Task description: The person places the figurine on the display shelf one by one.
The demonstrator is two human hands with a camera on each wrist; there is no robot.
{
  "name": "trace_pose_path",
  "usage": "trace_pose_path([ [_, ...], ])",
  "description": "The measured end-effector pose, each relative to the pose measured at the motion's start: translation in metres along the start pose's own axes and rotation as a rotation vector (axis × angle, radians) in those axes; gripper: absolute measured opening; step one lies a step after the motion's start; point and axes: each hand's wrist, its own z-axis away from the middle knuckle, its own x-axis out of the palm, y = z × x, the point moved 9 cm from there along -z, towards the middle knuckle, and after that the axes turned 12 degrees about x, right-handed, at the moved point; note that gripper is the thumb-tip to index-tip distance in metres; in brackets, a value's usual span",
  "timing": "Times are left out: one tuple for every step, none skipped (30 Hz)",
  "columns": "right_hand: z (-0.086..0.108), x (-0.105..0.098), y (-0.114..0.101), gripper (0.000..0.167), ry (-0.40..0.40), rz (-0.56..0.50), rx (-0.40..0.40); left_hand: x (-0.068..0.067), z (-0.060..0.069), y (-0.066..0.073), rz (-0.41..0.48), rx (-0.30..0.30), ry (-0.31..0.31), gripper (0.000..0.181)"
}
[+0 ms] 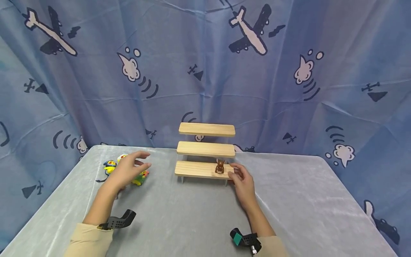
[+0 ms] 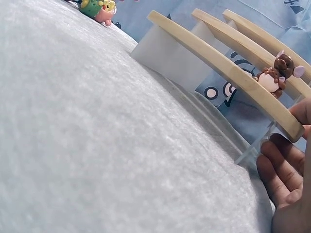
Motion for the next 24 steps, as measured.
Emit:
trace_pose_path([
  [0.000,0.001,0.000,0.032,-0.003,-0.002,0.000,-0.002,0.001,-0.003,-0.011,-0.007,0.001,0.046],
  [-0.001,0.001,-0.001,0.032,-0.003,-0.001,0.000,-0.003,0.001,-0.006,-0.021,-0.009,0.003,0.046],
  [-0.001,0.001,-0.001,0.032,-0.004,-0.002,0.000,-0.005,0.002,-0.009,-0.031,-0.009,0.009,0.046],
  [-0.001,0.001,-0.001,0.032,-0.004,-0.001,0.001,-0.007,0.002,-0.010,-0.041,-0.006,0.016,0.045],
  [-0.001,0.001,-0.001,0.032,-0.004,0.000,0.000,-0.008,0.002,-0.012,-0.050,-0.007,0.023,0.045],
  [-0.001,0.001,-0.001,0.032,-0.003,-0.001,0.001,-0.009,0.002,-0.014,-0.057,-0.007,0.028,0.045],
  [-0.001,0.000,-0.001,0.032,-0.001,-0.001,0.002,-0.010,0.002,-0.016,-0.064,-0.007,0.033,0.045],
  [-0.001,0.000,-0.001,0.032,0.000,0.001,0.002,-0.011,0.003,-0.017,-0.072,-0.008,0.037,0.045],
  [-0.001,0.000,-0.001,0.032,0.000,0.000,0.004,-0.011,0.002,-0.018,-0.080,-0.010,0.037,0.045],
  [-0.001,0.000,-0.001,0.032,0.000,0.001,0.006,-0.011,0.003,-0.020,-0.085,-0.015,0.034,0.045],
  [-0.001,0.000,-0.001,0.033,-0.001,0.002,0.008,-0.010,0.003,-0.022,-0.086,-0.019,0.030,0.045],
  [-0.001,0.000,-0.001,0.033,-0.002,0.001,0.010,-0.010,0.003,-0.023,-0.088,-0.025,0.027,0.045],
  [-0.001,0.001,-0.001,0.033,-0.004,0.003,0.012,-0.009,0.003,-0.024,-0.092,-0.029,0.025,0.045],
  [-0.001,0.001,-0.001,0.033,-0.007,0.004,0.013,-0.009,0.003,-0.026,-0.094,-0.034,0.023,0.045],
  [-0.001,0.001,-0.001,0.034,-0.008,0.004,0.014,-0.009,0.003,-0.027,-0.099,-0.037,0.023,0.044],
  [-0.001,0.002,0.000,0.034,-0.010,0.006,0.016,-0.009,0.003,-0.028,-0.100,-0.038,0.025,0.044],
  [-0.001,0.002,-0.001,0.034,-0.012,0.006,0.015,-0.009,0.003,-0.028,-0.103,-0.038,0.027,0.044],
  [-0.001,0.002,0.000,0.034,-0.012,0.007,0.016,-0.009,0.003,-0.028,-0.107,-0.038,0.029,0.044],
  [-0.001,0.002,0.000,0.034,-0.011,0.008,0.016,-0.009,0.003,-0.028,-0.111,-0.035,0.029,0.044],
  [-0.001,0.002,0.000,0.033,-0.010,0.008,0.015,-0.009,0.003,-0.028,-0.116,-0.033,0.028,0.044],
  [-0.001,0.002,0.000,0.033,-0.010,0.008,0.014,-0.008,0.003,-0.027,-0.122,-0.030,0.026,0.044],
  [-0.001,0.002,0.000,0.033,-0.010,0.009,0.014,-0.008,0.003,-0.026,-0.126,-0.028,0.023,0.044],
  [-0.001,0.002,0.000,0.033,-0.009,0.008,0.012,-0.006,0.003,-0.026,-0.130,-0.027,0.016,0.044],
  [-0.001,0.003,0.000,0.033,-0.010,0.008,0.013,-0.005,0.003,-0.025,-0.135,-0.025,0.010,0.044],
])
